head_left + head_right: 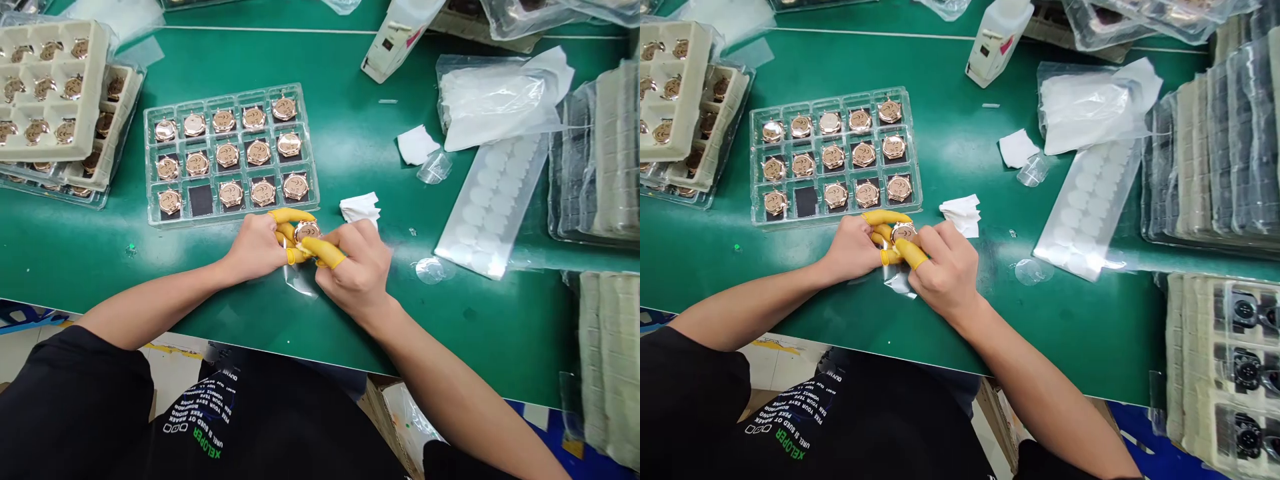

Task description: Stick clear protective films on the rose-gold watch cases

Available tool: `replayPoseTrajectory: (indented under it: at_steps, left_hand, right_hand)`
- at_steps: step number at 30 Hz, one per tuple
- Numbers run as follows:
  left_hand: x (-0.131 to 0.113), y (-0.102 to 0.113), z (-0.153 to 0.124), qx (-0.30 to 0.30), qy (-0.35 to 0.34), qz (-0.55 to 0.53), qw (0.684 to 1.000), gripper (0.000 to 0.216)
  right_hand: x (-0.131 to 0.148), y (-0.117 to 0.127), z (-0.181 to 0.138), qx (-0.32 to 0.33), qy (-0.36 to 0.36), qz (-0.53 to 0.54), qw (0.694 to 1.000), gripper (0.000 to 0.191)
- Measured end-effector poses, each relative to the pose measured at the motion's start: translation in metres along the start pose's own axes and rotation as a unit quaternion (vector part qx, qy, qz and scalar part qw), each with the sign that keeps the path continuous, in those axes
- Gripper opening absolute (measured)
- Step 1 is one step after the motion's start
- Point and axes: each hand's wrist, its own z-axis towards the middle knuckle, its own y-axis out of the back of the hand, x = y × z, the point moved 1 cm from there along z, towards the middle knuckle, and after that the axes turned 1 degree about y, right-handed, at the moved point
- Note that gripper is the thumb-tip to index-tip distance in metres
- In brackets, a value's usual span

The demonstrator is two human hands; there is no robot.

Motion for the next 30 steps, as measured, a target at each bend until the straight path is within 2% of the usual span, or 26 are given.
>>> replayPoseTrajectory:
  at_steps: [2, 6, 8, 10, 12, 15, 17, 19, 21, 23, 24, 26, 28, 30]
  left_hand:
    - [-0.001, 0.000, 0.000, 0.002, -0.004, 0.013, 1.000, 0.053]
    - [-0.001, 0.000, 0.000, 0.000, 0.009, -0.016, 1.000, 0.055]
    - [-0.001, 0.000, 0.001, 0.001, 0.016, -0.039, 0.999, 0.056]
    - [0.000, 0.001, 0.002, 0.002, 0.015, -0.041, 0.999, 0.057]
    - [0.000, 0.001, 0.002, 0.003, 0.007, -0.034, 0.999, 0.057]
    - [-0.001, 0.001, 0.002, 0.004, 0.014, -0.050, 0.999, 0.058]
    - [-0.002, 0.000, 0.002, -0.001, 0.029, -0.072, 0.997, 0.060]
    - [-0.004, 0.000, 0.003, -0.002, 0.037, -0.077, 0.996, 0.061]
    - [-0.004, -0.001, 0.003, -0.004, 0.032, -0.071, 0.997, 0.061]
    - [-0.003, -0.001, 0.003, -0.002, 0.017, -0.063, 0.998, 0.060]
    - [-0.002, -0.001, 0.002, 0.002, 0.007, -0.060, 0.998, 0.060]
    - [0.001, -0.002, 0.001, 0.013, -0.014, -0.057, 0.998, 0.060]
    - [0.003, -0.003, 0.000, 0.014, -0.026, -0.052, 0.998, 0.060]
    - [0.004, -0.003, 0.000, 0.008, -0.025, -0.041, 0.999, 0.060]
  right_hand:
    - [0.001, 0.002, -0.002, 0.015, -0.006, -0.003, 1.000, 0.039]
    - [-0.001, -0.002, -0.001, -0.038, -0.021, 0.004, 0.999, 0.039]
    - [-0.003, -0.005, 0.002, -0.039, -0.014, 0.002, 0.999, 0.038]
    - [-0.005, -0.004, 0.005, 0.000, -0.002, 0.010, 1.000, 0.035]
    - [-0.012, 0.007, 0.007, 0.065, -0.005, 0.062, 0.996, 0.030]
    - [-0.036, 0.037, 0.005, 0.139, -0.104, 0.169, 0.970, 0.030]
    - [-0.055, 0.054, 0.002, 0.148, -0.162, 0.166, 0.961, 0.039]
    - [-0.068, 0.061, 0.000, 0.123, -0.141, 0.051, 0.981, 0.040]
    - [-0.070, 0.056, -0.002, 0.074, -0.111, -0.045, 0.990, 0.035]
    - [-0.062, 0.042, -0.003, 0.047, -0.156, 0.000, 0.987, 0.033]
    - [-0.055, 0.033, -0.004, 0.059, -0.197, 0.063, 0.977, 0.033]
    - [-0.040, 0.016, -0.005, 0.111, -0.276, 0.185, 0.937, 0.037]
    - [-0.026, 0.005, -0.006, 0.143, -0.335, 0.261, 0.894, 0.043]
    - [-0.017, 0.000, -0.005, 0.147, -0.374, 0.317, 0.859, 0.048]
